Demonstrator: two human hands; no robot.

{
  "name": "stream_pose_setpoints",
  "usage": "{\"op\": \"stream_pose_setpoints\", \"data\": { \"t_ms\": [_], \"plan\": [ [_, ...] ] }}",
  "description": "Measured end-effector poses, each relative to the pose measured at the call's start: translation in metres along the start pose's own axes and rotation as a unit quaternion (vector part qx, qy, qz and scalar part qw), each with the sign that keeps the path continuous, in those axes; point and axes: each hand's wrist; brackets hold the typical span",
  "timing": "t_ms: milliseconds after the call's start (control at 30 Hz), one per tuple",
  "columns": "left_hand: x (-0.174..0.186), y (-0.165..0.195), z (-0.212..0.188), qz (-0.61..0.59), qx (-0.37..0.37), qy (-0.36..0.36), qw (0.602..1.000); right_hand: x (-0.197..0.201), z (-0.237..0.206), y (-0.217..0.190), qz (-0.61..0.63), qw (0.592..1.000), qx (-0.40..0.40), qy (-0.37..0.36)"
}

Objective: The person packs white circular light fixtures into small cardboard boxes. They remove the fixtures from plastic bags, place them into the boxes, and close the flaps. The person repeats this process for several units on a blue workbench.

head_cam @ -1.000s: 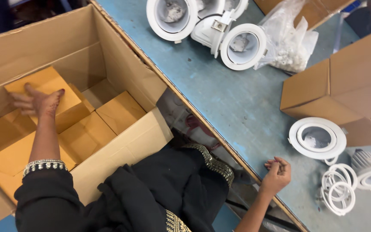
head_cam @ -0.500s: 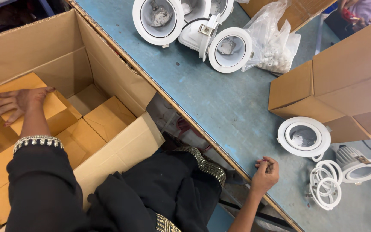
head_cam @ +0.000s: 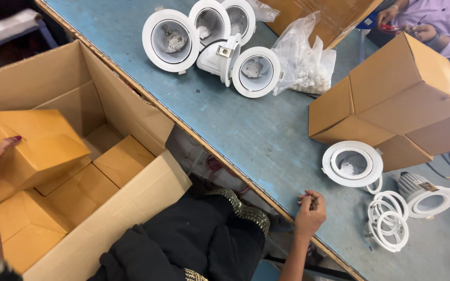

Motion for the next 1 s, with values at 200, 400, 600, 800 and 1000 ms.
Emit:
{"op": "stream_pose_setpoints", "data": {
  "t_ms": [200, 400, 600, 800, 1000],
  "plan": [
    [0.030, 0.016, -0.026, -0.337, -0.086, -0.125, 0.929, -0.004, -0.008, -0.013, 0.034, 0.999, 0.004, 0.003],
    [-0.017, 0.080, -0.117, -0.458, 0.073, -0.211, 0.860, -0.031, -0.058, -0.091, 0.141, 0.984, -0.060, -0.092],
    [-0.107, 0.156, -0.234, -0.472, 0.051, -0.476, 0.740, -0.027, -0.075, -0.121, 0.282, 0.912, -0.056, -0.292],
    [-0.183, 0.193, -0.334, -0.316, -0.167, -0.585, 0.728, 0.004, -0.056, -0.068, 0.465, 0.832, -0.258, -0.158],
    [-0.219, 0.223, -0.375, -0.166, -0.619, -0.537, 0.548, 0.046, 0.011, -0.091, 0.228, 0.972, 0.022, -0.052]
  ]
}}
Point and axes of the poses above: each hand's wrist, its own z-axis towards the middle knuckle, its own x-axis out of the back of the hand, y = z × x, and after that the axes turned 6 degrees about y, right-handed
